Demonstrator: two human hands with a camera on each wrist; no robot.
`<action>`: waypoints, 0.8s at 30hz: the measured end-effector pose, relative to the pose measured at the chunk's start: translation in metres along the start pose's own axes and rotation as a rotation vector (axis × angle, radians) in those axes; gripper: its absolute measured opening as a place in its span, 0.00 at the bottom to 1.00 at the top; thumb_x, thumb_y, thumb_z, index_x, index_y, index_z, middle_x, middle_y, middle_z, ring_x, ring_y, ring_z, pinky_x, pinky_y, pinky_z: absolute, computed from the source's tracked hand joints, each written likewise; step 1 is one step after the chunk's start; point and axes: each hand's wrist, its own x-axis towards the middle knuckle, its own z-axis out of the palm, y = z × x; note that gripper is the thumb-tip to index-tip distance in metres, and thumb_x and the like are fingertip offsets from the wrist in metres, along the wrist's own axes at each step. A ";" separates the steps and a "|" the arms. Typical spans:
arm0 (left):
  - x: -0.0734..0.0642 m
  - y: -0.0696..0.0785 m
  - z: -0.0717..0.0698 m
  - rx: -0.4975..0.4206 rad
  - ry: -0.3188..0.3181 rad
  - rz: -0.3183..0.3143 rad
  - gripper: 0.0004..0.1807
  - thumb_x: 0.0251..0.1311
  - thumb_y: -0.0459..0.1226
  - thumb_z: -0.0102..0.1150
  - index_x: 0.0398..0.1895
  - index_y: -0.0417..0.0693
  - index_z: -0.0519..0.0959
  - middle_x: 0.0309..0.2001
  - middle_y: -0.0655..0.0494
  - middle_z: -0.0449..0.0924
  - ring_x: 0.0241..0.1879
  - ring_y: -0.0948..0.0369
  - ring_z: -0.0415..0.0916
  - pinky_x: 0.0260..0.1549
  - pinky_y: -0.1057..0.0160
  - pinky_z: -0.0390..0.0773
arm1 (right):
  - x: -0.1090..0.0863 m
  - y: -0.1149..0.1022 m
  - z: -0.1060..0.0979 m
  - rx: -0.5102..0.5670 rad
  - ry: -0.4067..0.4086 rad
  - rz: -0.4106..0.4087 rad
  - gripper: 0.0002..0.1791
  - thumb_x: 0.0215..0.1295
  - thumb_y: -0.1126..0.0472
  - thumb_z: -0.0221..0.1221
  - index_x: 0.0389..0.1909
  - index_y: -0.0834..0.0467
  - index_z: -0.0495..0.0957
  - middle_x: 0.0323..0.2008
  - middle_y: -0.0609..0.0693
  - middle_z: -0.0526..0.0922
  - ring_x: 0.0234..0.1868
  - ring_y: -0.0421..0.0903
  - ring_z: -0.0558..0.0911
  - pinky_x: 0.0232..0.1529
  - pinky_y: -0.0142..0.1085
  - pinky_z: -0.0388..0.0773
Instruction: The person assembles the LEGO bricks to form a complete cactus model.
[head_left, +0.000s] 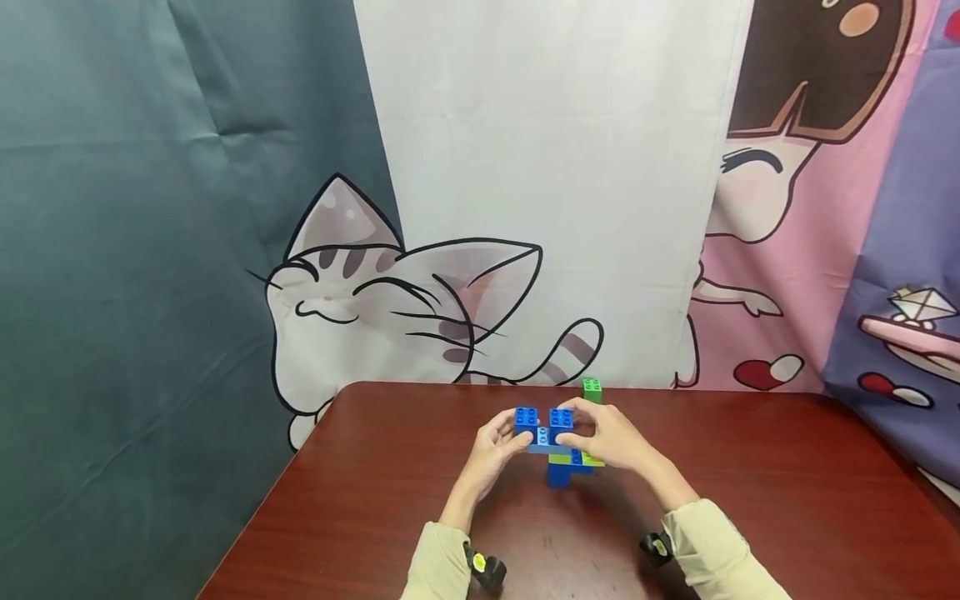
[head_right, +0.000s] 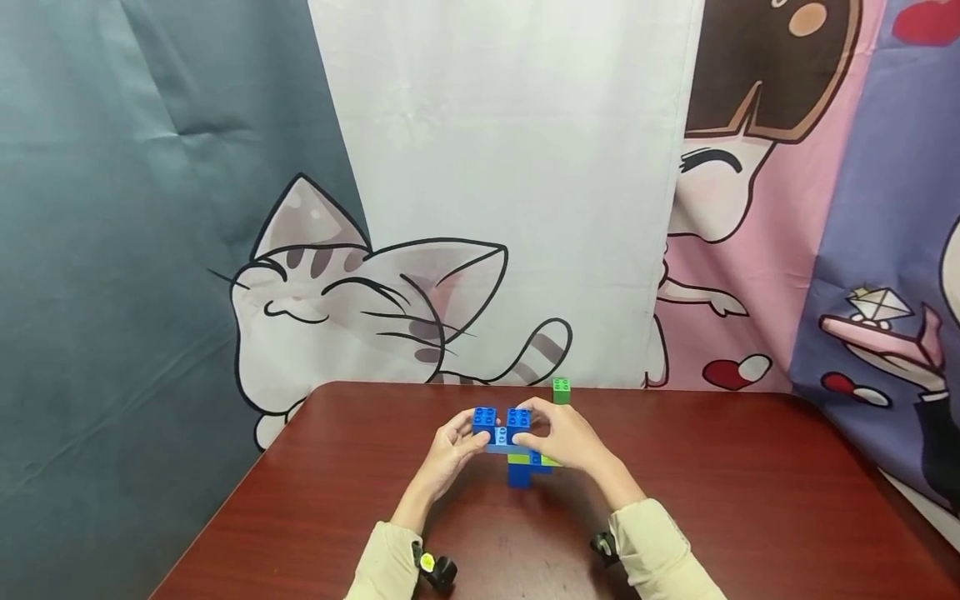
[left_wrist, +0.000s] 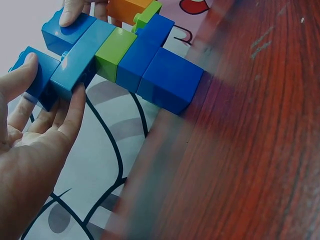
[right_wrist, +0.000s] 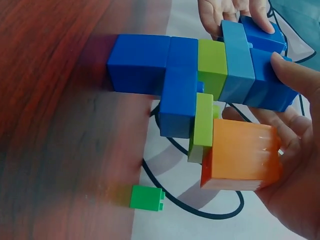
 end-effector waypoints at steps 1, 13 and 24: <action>0.000 0.000 0.001 -0.003 0.000 -0.001 0.26 0.66 0.33 0.57 0.65 0.33 0.66 0.63 0.28 0.70 0.50 0.68 0.79 0.49 0.72 0.79 | 0.000 0.001 -0.001 0.006 -0.003 -0.008 0.22 0.61 0.49 0.65 0.53 0.53 0.77 0.43 0.51 0.87 0.46 0.50 0.86 0.47 0.46 0.83; 0.001 0.003 0.006 0.009 0.018 -0.026 0.26 0.65 0.34 0.58 0.64 0.34 0.67 0.62 0.31 0.73 0.49 0.66 0.79 0.46 0.73 0.79 | 0.003 0.014 -0.022 0.048 0.080 0.000 0.18 0.66 0.51 0.61 0.53 0.53 0.78 0.45 0.50 0.87 0.46 0.47 0.84 0.46 0.30 0.80; 0.000 0.003 0.001 -0.003 0.023 -0.028 0.27 0.65 0.33 0.59 0.65 0.33 0.66 0.61 0.32 0.73 0.47 0.70 0.79 0.46 0.73 0.79 | 0.017 0.044 -0.033 0.040 0.138 0.107 0.16 0.70 0.54 0.57 0.50 0.59 0.81 0.36 0.53 0.87 0.36 0.39 0.83 0.39 0.30 0.78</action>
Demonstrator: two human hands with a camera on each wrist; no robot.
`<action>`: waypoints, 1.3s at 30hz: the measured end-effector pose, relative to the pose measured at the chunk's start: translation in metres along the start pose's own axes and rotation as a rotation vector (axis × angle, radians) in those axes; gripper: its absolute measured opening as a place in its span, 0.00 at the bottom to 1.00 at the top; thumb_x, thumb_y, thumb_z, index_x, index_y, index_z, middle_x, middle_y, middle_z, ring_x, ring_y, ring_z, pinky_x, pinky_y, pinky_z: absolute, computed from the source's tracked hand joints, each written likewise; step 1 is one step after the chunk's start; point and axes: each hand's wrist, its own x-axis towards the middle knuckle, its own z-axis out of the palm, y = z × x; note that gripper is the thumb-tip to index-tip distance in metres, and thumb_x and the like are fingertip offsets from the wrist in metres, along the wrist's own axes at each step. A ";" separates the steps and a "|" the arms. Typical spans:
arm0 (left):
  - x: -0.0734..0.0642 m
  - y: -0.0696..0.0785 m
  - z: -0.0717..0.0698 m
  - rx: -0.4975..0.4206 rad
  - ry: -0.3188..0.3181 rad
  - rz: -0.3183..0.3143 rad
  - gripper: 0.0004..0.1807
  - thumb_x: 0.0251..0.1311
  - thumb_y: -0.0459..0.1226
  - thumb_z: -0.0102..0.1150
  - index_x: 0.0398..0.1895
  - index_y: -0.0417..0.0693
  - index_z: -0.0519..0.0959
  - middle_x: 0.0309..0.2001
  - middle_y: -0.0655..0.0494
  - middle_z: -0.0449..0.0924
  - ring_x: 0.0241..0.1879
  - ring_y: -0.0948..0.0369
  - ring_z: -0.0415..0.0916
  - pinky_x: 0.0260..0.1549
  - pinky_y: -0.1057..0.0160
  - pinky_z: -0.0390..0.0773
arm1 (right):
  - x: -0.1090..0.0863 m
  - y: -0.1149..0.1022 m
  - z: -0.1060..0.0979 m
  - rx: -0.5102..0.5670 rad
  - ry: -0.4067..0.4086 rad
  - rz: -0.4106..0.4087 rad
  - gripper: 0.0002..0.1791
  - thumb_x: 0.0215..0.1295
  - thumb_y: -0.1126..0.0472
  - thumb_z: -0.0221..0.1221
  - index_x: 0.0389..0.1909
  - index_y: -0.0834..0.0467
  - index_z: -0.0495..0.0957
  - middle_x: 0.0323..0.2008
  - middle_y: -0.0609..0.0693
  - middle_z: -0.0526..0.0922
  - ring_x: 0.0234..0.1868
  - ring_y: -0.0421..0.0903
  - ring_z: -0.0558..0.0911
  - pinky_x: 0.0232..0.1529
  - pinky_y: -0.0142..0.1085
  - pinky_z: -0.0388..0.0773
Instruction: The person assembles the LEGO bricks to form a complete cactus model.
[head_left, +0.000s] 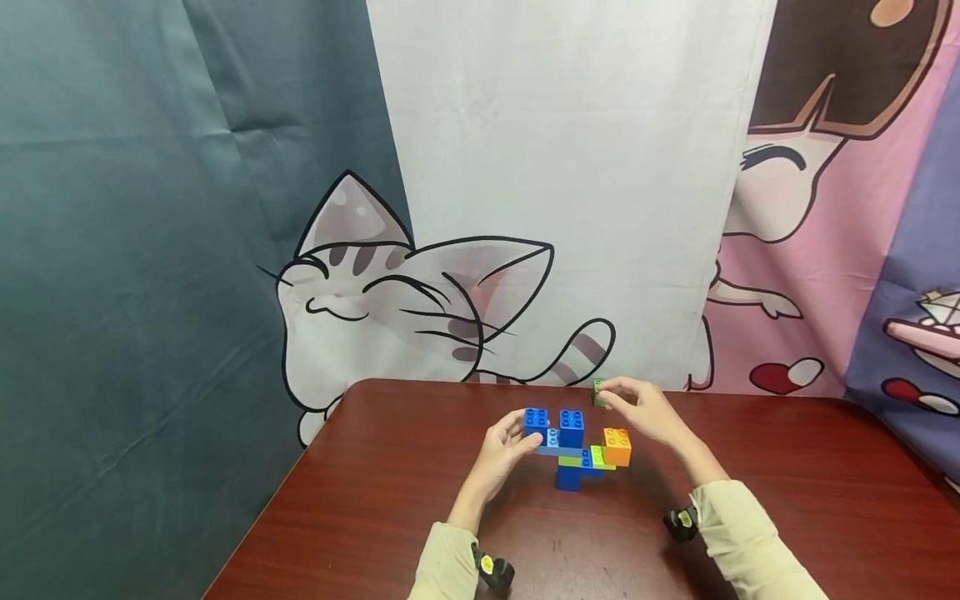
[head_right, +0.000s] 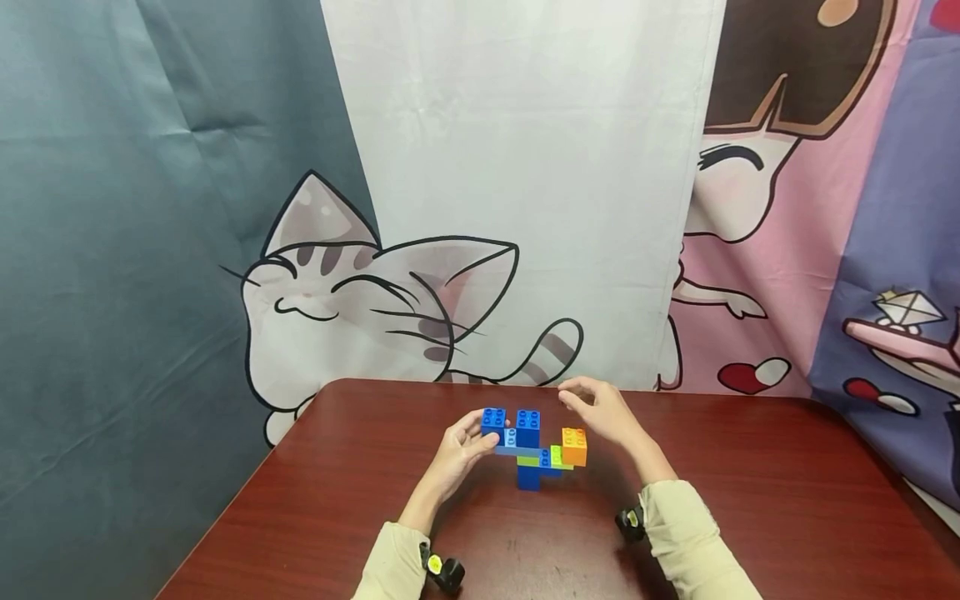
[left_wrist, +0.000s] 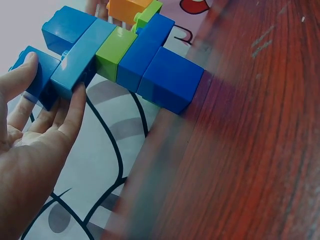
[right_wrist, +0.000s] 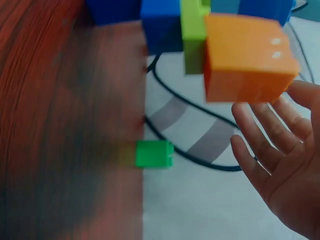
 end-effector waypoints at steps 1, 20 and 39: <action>0.000 -0.001 0.000 0.000 0.001 -0.001 0.27 0.65 0.33 0.59 0.65 0.33 0.66 0.62 0.32 0.73 0.47 0.70 0.79 0.45 0.73 0.79 | 0.001 0.004 0.001 -0.003 0.003 0.005 0.16 0.70 0.54 0.57 0.50 0.60 0.81 0.36 0.54 0.87 0.36 0.40 0.83 0.38 0.30 0.78; -0.006 -0.006 -0.011 0.011 0.013 -0.006 0.26 0.65 0.35 0.59 0.64 0.35 0.67 0.62 0.32 0.73 0.50 0.67 0.79 0.48 0.71 0.79 | 0.042 0.063 0.034 0.112 0.046 0.269 0.29 0.70 0.60 0.56 0.67 0.69 0.63 0.66 0.72 0.67 0.64 0.68 0.69 0.63 0.58 0.69; 0.004 -0.004 -0.003 0.005 -0.002 -0.018 0.26 0.64 0.36 0.61 0.64 0.38 0.69 0.61 0.35 0.74 0.50 0.65 0.79 0.49 0.70 0.79 | 0.052 0.086 0.042 0.202 -0.023 0.432 0.44 0.69 0.57 0.56 0.75 0.68 0.41 0.72 0.73 0.52 0.72 0.68 0.54 0.72 0.59 0.54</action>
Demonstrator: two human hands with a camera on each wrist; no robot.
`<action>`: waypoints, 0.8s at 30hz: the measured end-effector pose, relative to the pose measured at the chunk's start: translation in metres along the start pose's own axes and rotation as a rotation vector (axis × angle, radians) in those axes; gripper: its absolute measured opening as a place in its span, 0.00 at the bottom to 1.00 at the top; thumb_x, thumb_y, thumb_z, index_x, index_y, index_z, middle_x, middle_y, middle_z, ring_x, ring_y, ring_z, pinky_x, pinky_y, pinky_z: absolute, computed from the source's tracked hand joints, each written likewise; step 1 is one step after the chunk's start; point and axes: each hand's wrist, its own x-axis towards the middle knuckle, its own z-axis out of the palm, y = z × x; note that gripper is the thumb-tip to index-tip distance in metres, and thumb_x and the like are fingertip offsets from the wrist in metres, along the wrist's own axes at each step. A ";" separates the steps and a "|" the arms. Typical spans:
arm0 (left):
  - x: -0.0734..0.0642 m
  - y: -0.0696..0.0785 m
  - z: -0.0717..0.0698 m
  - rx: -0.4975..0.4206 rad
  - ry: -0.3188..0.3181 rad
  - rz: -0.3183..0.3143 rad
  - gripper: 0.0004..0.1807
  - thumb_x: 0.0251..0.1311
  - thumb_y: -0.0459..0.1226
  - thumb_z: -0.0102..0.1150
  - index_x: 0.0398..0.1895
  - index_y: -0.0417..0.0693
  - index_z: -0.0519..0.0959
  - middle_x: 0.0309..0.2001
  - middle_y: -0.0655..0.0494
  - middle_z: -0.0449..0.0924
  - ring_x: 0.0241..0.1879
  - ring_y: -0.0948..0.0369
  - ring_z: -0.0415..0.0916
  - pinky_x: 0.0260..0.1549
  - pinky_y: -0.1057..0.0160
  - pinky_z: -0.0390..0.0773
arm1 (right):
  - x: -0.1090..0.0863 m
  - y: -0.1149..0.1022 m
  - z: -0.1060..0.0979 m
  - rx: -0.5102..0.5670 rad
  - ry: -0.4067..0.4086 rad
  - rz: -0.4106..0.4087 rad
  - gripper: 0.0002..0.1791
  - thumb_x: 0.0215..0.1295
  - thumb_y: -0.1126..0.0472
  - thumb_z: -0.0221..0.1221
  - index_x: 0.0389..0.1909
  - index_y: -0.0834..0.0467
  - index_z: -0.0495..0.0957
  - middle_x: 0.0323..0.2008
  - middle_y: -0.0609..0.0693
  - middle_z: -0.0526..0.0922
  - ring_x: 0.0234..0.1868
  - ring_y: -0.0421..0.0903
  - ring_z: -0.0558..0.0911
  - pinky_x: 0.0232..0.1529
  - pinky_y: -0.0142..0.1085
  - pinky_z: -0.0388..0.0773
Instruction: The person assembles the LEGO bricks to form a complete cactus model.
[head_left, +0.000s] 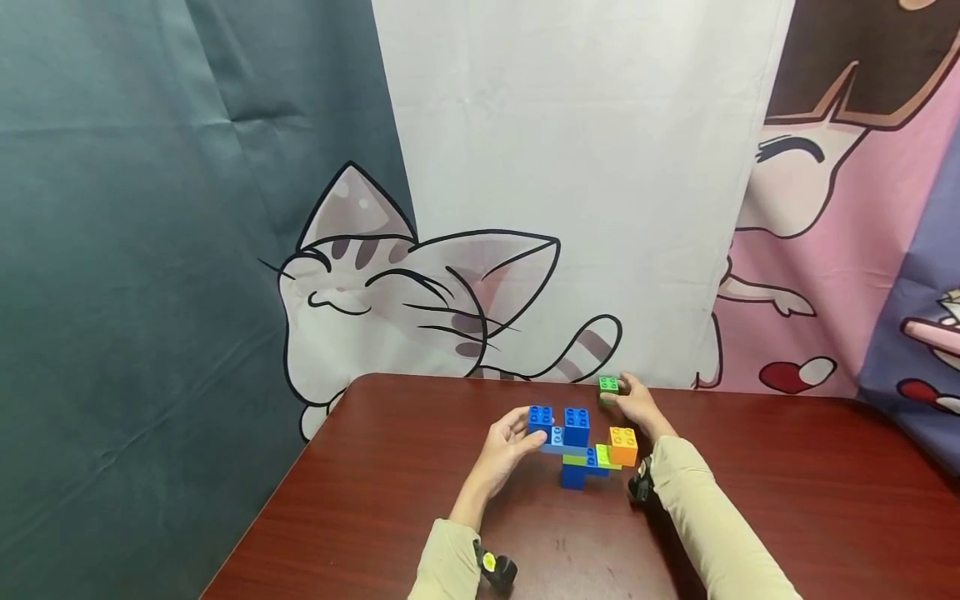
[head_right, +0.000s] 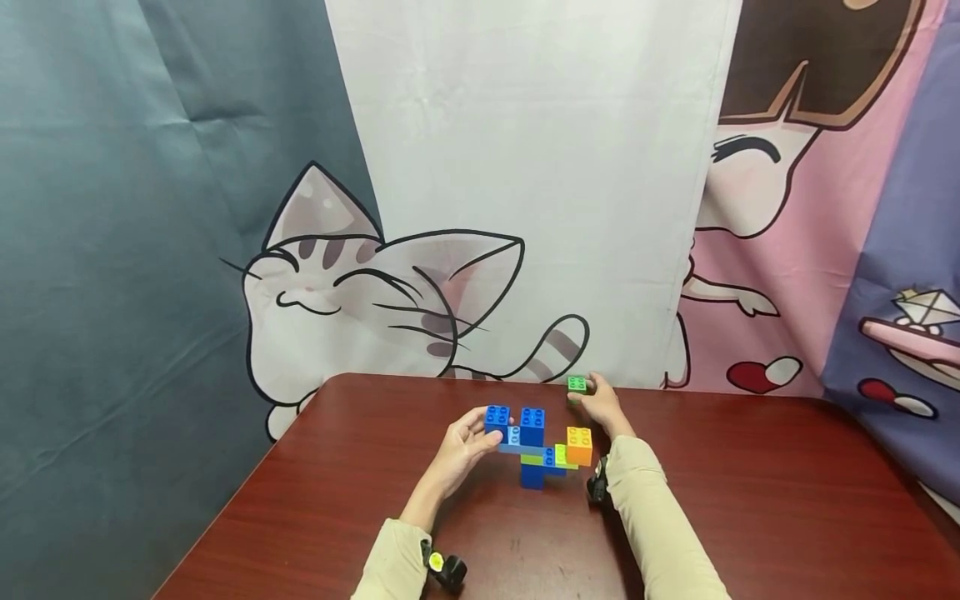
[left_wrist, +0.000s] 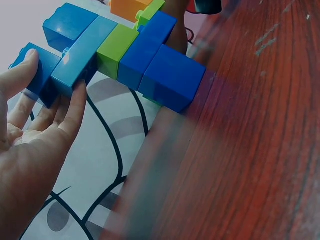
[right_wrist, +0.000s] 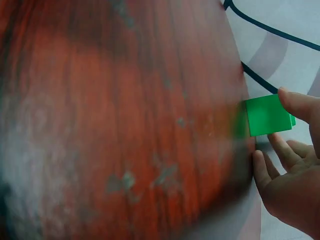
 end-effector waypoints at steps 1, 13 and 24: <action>0.000 0.000 0.000 0.000 0.001 0.000 0.26 0.64 0.36 0.61 0.64 0.38 0.69 0.61 0.35 0.74 0.50 0.64 0.79 0.49 0.70 0.79 | 0.000 0.002 0.000 0.001 0.004 -0.004 0.45 0.69 0.55 0.57 0.75 0.68 0.42 0.72 0.73 0.53 0.72 0.68 0.55 0.72 0.58 0.55; -0.002 0.002 0.002 -0.004 0.002 0.006 0.26 0.64 0.34 0.60 0.64 0.35 0.68 0.61 0.34 0.74 0.51 0.64 0.79 0.50 0.69 0.80 | -0.009 0.004 0.001 -0.010 0.031 -0.008 0.32 0.71 0.54 0.55 0.69 0.67 0.61 0.65 0.71 0.66 0.64 0.66 0.68 0.64 0.57 0.66; -0.002 0.002 0.000 0.013 0.004 0.004 0.26 0.65 0.34 0.59 0.64 0.35 0.67 0.61 0.34 0.74 0.50 0.64 0.79 0.49 0.71 0.79 | -0.012 0.011 -0.015 0.104 0.020 0.058 0.38 0.69 0.50 0.58 0.66 0.74 0.58 0.63 0.74 0.66 0.48 0.44 0.81 0.52 0.35 0.80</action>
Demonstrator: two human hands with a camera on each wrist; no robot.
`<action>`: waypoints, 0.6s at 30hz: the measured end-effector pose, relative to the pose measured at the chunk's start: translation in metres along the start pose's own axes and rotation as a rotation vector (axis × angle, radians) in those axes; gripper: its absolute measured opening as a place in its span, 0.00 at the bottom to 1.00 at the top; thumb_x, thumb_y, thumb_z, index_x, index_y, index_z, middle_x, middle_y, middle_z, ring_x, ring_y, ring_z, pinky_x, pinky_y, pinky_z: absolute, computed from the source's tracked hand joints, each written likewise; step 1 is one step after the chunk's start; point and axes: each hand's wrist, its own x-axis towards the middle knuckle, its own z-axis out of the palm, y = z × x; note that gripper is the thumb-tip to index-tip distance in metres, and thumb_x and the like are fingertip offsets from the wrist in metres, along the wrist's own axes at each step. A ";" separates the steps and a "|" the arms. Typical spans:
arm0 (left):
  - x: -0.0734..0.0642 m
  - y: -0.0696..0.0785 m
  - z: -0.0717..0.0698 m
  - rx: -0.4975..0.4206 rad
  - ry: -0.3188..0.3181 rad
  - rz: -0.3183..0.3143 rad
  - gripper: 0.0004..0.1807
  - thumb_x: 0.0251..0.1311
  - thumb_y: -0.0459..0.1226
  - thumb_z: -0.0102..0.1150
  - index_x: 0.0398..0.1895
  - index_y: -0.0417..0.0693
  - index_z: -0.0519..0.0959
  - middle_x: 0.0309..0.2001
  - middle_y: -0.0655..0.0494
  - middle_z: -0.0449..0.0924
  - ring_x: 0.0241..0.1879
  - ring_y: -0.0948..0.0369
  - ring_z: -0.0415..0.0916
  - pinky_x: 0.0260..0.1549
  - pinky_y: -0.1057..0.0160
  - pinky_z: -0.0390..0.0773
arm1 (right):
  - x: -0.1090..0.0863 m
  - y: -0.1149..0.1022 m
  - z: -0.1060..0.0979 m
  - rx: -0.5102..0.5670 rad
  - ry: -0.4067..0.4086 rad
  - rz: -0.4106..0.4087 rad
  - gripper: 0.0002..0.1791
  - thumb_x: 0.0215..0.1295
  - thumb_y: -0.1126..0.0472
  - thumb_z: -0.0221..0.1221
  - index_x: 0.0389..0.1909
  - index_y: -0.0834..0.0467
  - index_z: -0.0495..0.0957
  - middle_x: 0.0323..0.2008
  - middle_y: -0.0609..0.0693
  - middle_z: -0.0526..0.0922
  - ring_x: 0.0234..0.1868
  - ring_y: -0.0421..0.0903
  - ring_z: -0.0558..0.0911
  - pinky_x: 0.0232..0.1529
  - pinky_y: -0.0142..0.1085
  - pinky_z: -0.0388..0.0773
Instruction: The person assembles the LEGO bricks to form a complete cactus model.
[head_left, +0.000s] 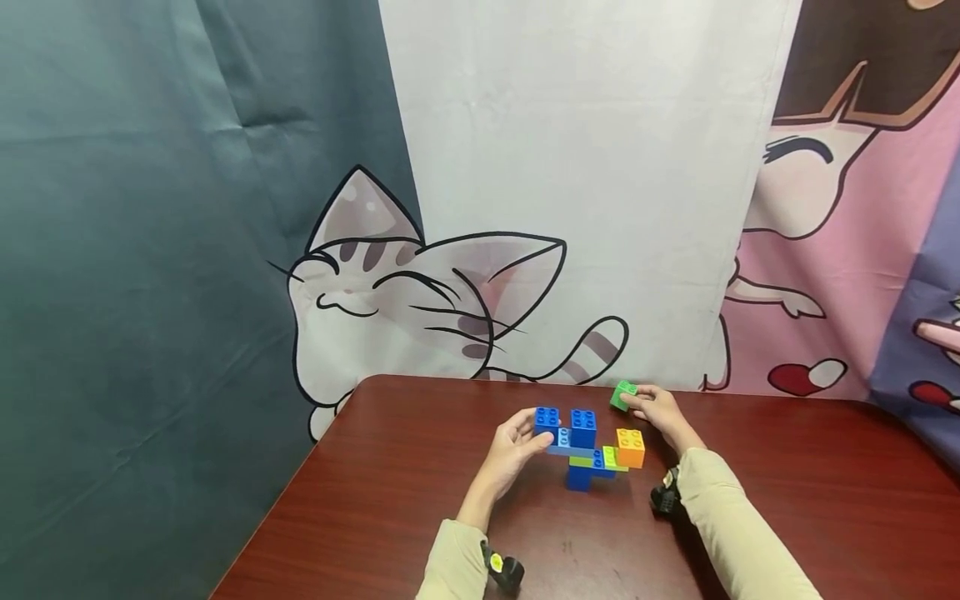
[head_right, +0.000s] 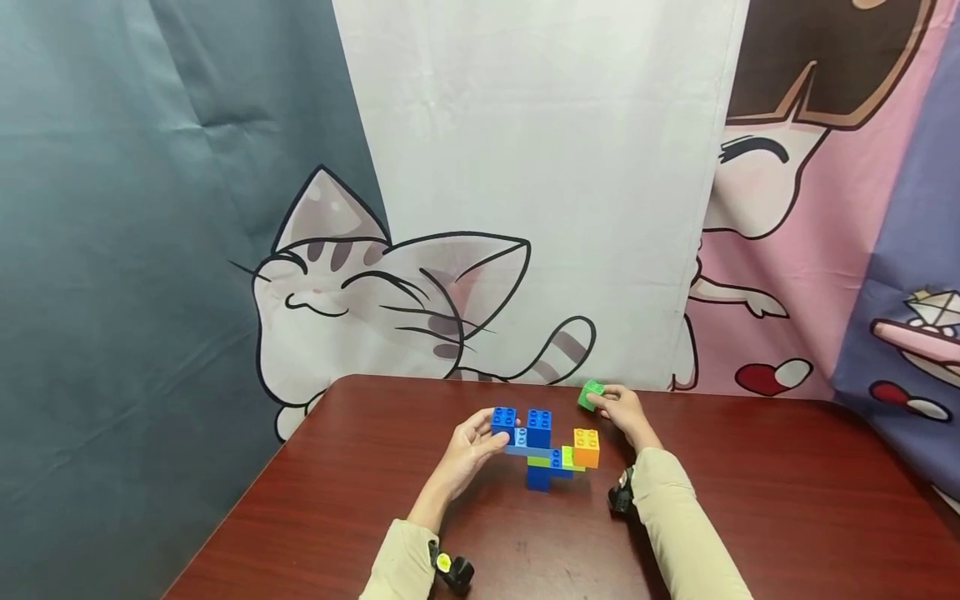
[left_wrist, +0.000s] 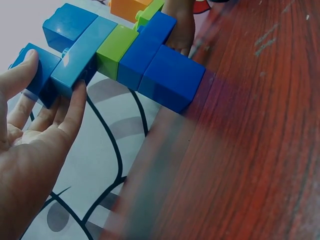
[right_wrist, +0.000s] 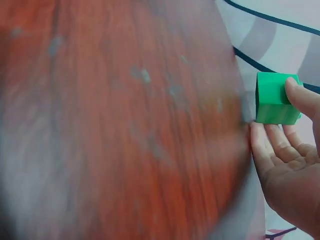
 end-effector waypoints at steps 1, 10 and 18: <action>0.000 0.000 0.001 0.000 -0.001 0.000 0.25 0.66 0.34 0.59 0.64 0.35 0.68 0.61 0.34 0.74 0.51 0.63 0.79 0.50 0.70 0.79 | -0.003 0.001 -0.003 0.022 -0.002 0.008 0.39 0.69 0.50 0.58 0.66 0.75 0.56 0.63 0.74 0.66 0.45 0.39 0.81 0.49 0.32 0.81; -0.003 -0.002 0.001 -0.018 -0.029 0.029 0.26 0.66 0.35 0.58 0.64 0.33 0.66 0.62 0.30 0.71 0.50 0.66 0.79 0.49 0.71 0.79 | -0.030 -0.008 -0.011 0.117 -0.057 -0.101 0.37 0.74 0.53 0.51 0.72 0.71 0.50 0.65 0.75 0.63 0.38 0.26 0.77 0.52 0.34 0.81; -0.001 0.000 0.001 -0.031 -0.021 0.024 0.25 0.65 0.32 0.58 0.64 0.33 0.67 0.62 0.30 0.72 0.47 0.68 0.79 0.47 0.72 0.79 | -0.056 -0.043 -0.011 0.107 -0.098 -0.267 0.32 0.75 0.54 0.50 0.72 0.64 0.56 0.60 0.72 0.67 0.45 0.38 0.81 0.54 0.43 0.81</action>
